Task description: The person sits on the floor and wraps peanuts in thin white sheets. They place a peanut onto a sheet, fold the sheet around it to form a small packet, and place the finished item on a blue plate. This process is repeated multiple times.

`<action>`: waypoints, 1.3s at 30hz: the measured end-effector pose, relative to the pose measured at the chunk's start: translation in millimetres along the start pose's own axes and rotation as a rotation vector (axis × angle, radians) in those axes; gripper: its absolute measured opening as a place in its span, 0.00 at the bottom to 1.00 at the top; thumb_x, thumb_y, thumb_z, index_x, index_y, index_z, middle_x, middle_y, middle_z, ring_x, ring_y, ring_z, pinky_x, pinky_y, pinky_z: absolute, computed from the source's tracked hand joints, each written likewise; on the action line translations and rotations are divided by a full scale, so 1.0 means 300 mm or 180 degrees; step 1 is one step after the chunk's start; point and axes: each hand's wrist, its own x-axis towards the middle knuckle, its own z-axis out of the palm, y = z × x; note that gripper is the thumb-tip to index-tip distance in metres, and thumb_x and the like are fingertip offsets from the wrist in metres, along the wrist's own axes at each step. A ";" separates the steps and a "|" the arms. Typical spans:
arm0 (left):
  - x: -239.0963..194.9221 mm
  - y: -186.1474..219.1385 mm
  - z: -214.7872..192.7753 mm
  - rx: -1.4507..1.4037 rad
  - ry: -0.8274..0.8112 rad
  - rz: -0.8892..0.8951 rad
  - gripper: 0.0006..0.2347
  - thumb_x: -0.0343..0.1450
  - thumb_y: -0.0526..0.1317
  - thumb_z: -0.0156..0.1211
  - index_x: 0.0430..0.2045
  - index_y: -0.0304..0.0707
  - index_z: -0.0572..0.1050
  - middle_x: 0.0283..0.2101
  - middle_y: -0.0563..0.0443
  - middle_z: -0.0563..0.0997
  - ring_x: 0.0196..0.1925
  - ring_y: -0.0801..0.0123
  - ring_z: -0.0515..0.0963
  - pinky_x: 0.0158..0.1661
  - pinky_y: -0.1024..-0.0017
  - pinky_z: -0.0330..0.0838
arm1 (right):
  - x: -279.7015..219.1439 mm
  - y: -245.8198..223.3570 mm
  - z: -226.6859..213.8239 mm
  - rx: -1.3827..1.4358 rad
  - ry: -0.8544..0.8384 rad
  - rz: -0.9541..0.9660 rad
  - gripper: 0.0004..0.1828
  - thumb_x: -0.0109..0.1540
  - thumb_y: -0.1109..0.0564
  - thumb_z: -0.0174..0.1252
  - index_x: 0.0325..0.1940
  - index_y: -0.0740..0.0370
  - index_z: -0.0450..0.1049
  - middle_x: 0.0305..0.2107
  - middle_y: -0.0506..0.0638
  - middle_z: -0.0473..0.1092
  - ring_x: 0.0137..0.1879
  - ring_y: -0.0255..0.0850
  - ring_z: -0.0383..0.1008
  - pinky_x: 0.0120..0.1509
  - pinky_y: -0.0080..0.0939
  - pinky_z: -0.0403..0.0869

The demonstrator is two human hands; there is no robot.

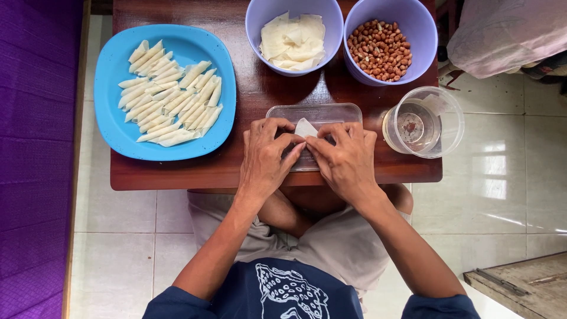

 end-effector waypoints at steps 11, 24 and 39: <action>0.000 0.004 -0.007 -0.0015 0.0014 -0.0002 0.03 0.71 0.44 0.66 0.33 0.51 0.81 0.44 0.60 0.74 0.54 0.64 0.71 0.48 0.65 0.64 | 0.006 -0.024 -0.022 -0.0263 0.0020 -0.0028 0.03 0.65 0.52 0.62 0.42 0.41 0.79 0.42 0.39 0.68 0.52 0.43 0.64 0.52 0.47 0.57; 0.001 -0.002 -0.010 -0.0098 0.0029 -0.0035 0.08 0.71 0.44 0.66 0.42 0.48 0.80 0.45 0.58 0.74 0.54 0.62 0.72 0.48 0.65 0.65 | 0.027 -0.037 -0.022 -0.0553 -0.0095 -0.0073 0.09 0.70 0.50 0.55 0.50 0.44 0.79 0.44 0.42 0.68 0.51 0.45 0.63 0.52 0.50 0.55; 0.026 0.081 -0.057 -0.2105 0.0309 -0.0440 0.10 0.68 0.40 0.72 0.41 0.45 0.83 0.38 0.53 0.84 0.42 0.70 0.83 0.46 0.72 0.74 | 0.027 -0.092 -0.092 0.2778 0.0425 0.1351 0.05 0.66 0.58 0.64 0.44 0.58 0.83 0.39 0.53 0.76 0.45 0.42 0.73 0.49 0.38 0.68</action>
